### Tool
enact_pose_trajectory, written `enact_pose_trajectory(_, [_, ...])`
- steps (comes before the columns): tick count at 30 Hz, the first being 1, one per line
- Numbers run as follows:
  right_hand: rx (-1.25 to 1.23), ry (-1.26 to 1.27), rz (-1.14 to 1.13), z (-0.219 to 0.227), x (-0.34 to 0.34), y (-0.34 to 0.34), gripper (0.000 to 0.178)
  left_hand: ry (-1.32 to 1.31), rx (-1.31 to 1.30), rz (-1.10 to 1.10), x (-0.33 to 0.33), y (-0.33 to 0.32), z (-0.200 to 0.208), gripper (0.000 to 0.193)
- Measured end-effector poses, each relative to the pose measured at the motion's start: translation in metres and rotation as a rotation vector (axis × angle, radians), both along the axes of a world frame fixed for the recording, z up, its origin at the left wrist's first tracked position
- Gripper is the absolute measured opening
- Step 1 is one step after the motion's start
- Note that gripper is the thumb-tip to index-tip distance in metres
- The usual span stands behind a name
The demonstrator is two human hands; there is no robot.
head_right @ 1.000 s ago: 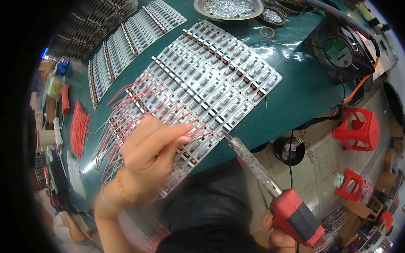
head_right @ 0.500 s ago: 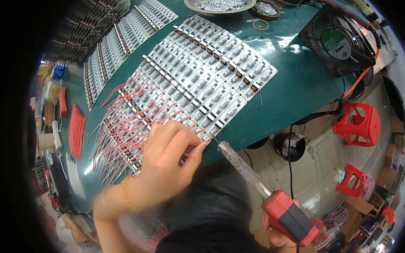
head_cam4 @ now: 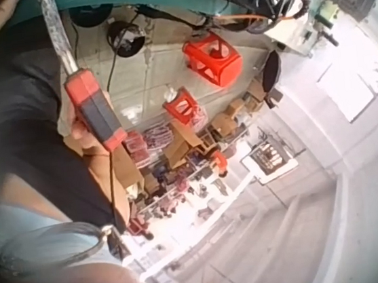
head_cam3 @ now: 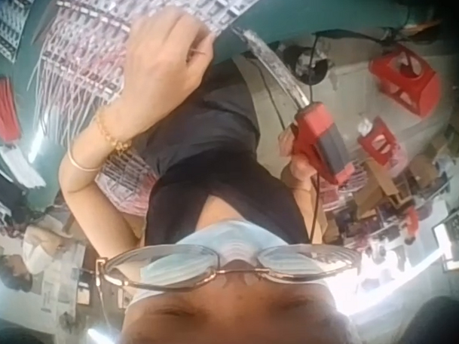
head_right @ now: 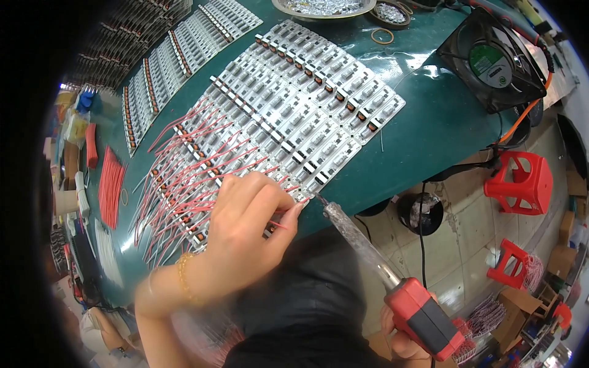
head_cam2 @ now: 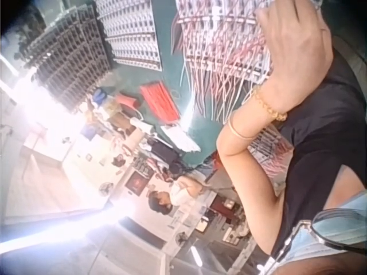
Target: The person solders red and white wires onto circuit boards using a soldering iron.
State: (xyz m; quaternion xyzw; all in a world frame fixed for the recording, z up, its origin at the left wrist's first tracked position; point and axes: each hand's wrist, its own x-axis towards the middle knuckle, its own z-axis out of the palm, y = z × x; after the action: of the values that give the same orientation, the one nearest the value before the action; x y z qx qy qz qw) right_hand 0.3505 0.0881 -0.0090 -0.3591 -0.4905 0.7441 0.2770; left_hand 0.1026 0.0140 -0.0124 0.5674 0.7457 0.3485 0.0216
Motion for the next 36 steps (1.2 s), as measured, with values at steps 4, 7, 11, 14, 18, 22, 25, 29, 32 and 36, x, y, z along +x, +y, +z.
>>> enact_pose_trajectory(4, [0.007,0.025,0.023,-0.005,0.005,0.001,0.056,-0.018,-0.016,-0.001,0.000,0.000,0.002,0.017])
enact_pose_trajectory(7, [0.003,-0.001,0.072,-0.007,0.009,0.002,0.057,-0.078,0.071,0.013,-0.003,0.000,0.000,0.015])
enact_pose_trajectory(11, [0.185,-0.031,0.231,-0.015,0.017,0.005,0.089,-0.306,0.200,0.162,-0.006,-0.003,0.008,0.014])
enact_pose_trajectory(14, [0.176,-0.039,0.238,-0.015,0.016,0.005,0.091,-0.180,0.031,0.143,-0.011,-0.003,0.020,0.011])
enact_pose_trajectory(18, [0.176,-0.068,0.218,-0.015,0.013,0.003,0.093,0.005,-0.155,0.077,-0.015,-0.003,0.020,0.008])
enact_pose_trajectory(22, [0.156,-0.107,0.198,-0.011,0.008,0.001,0.095,0.071,-0.268,0.067,-0.019,-0.001,0.029,0.010])
enact_pose_trajectory(25, [0.048,0.100,0.151,-0.015,0.008,0.001,0.070,0.029,-0.302,0.037,-0.024,0.006,0.027,0.010])
enact_pose_trajectory(29, [0.018,0.071,0.106,-0.014,0.006,-0.001,0.069,-0.178,-0.241,0.071,-0.023,0.006,0.019,0.010])
enact_pose_trajectory(32, [0.018,0.040,0.117,-0.013,0.005,0.000,0.067,-0.222,-0.193,0.085,-0.018,0.007,0.016,0.011])
enact_pose_trajectory(36, [0.045,-0.002,0.103,-0.012,0.005,-0.002,0.065,-0.148,-0.226,0.089,-0.018,0.008,0.015,0.012])
